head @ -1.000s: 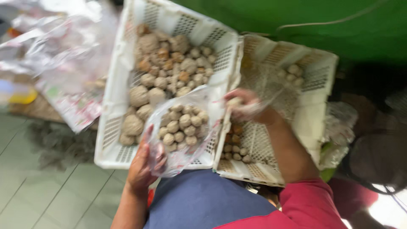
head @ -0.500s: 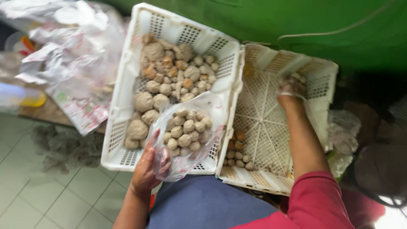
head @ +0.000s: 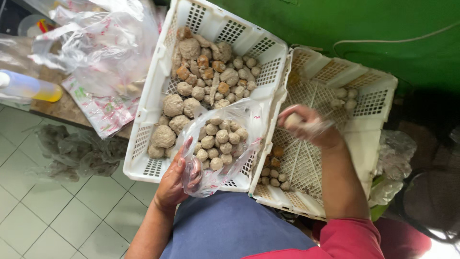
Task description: The person picks meatballs one at a time from a plastic crate and places them into a clear plastic bag held in the other hand, filling the bag. They set the filled bag aside, open a new bag, and continue transferring meatballs between crates and bags, briefly handling a blue colander of meatballs.
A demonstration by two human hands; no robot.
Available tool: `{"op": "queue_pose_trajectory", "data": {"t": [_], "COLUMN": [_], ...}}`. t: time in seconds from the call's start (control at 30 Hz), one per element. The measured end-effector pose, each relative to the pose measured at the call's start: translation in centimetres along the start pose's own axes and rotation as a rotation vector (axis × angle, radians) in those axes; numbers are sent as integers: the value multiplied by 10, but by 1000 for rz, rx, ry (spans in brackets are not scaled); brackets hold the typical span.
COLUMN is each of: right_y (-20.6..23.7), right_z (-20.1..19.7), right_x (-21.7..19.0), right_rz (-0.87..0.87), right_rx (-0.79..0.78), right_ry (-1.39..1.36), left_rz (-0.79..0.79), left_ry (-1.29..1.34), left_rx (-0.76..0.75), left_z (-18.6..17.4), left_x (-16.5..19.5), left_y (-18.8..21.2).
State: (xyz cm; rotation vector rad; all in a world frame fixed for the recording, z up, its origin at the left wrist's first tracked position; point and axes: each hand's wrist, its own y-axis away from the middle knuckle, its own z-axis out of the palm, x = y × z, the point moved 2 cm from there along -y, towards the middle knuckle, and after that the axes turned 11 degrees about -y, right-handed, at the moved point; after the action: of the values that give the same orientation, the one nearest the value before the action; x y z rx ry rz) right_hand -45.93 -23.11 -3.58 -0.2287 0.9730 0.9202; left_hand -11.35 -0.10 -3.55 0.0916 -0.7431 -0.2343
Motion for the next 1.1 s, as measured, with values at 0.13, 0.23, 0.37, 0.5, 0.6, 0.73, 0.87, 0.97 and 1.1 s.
{"op": "queue_pose_trajectory", "data": {"t": [0.13,0.23,0.37,0.5,0.6,0.73,0.87,0.97,1.1], "right_y": [-10,-22,-19,-2,2,5,6,5,-1], "right_z": [77,48,-73,-146,-147,-122,-41,33,35], "right_x": [27,22,-20,-8,13,16,6,16,16], "right_rz": [-54,-184,-335,174,367,236,81,-128,-207], "right_rx": [-154,-23,778,1043,989,914,483,162,99], "right_ry": [330,528,1246,1658,1736,1358,533,547,403], "left_rz": [-13,-40,-37,-20,-21,-42,-31,-45,-48], "left_ry": [28,25,-7,10,-10,-20,-1,3,-43], "left_rx": [-7,29,77,59,75,93,70,78,112], "left_z": [-4,-5,-6,-5,-5,-4,-5,-6,-7], "left_x": [-3,-7,-9,-8,-6,-6,-6,-8,-11], "left_y": [1,3,4,2,3,3,3,5,6]}}
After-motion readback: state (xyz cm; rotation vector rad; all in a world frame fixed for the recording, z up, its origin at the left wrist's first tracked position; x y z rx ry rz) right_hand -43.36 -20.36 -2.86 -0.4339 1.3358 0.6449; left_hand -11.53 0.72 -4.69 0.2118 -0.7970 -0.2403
